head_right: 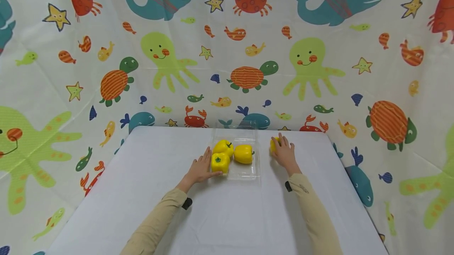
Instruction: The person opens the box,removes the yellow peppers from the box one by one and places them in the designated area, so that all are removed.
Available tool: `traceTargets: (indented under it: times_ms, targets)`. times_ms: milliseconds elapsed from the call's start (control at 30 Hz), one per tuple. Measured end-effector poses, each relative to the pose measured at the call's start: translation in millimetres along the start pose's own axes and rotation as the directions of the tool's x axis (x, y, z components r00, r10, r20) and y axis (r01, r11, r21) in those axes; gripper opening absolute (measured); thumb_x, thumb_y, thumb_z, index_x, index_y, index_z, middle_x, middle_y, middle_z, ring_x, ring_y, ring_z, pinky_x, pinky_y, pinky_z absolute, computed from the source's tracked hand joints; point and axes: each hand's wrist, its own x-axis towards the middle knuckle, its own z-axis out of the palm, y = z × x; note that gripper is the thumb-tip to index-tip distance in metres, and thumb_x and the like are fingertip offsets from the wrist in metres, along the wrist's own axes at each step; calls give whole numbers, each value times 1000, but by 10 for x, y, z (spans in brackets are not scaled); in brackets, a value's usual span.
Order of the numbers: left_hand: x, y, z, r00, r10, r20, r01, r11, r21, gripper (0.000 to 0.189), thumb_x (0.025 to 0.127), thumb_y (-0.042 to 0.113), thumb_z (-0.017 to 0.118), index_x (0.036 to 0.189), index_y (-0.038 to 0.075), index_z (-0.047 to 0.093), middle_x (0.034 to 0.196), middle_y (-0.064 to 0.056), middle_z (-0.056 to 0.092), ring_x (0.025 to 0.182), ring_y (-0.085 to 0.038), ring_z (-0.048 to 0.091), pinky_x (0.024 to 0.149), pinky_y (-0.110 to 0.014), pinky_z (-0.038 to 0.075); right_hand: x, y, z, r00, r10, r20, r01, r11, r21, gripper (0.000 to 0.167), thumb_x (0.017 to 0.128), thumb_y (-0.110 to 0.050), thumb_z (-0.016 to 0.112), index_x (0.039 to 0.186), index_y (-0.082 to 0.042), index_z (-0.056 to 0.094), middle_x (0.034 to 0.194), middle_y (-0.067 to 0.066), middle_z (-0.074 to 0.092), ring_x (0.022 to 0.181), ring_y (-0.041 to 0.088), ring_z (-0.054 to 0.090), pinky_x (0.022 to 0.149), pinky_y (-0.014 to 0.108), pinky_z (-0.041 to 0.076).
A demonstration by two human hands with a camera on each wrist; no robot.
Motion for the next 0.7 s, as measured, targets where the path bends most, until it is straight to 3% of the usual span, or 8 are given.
traceTargets:
  times_ms: [400,700]
  targets:
    - [-7,32,-31,1000,2,-1,-2,1000,-5,111,70,79,39,143,2,6,152,-11,0,123,-43,37,100,-56,29,-110,-110,29,993,-51,-108,51,999,-3,47,85,-19,56,128,-6,44,139,24,31,123,41,32,92,60,29]
    - [-11,32,-26,1000,5,-1,-5,1000,-19,111,70,78,40,143,2,8,152,-12,1,123,-43,36,100,-56,28,-205,-228,128,992,-73,-106,78,996,47,46,87,-24,52,130,-8,42,142,19,29,125,39,30,95,58,26]
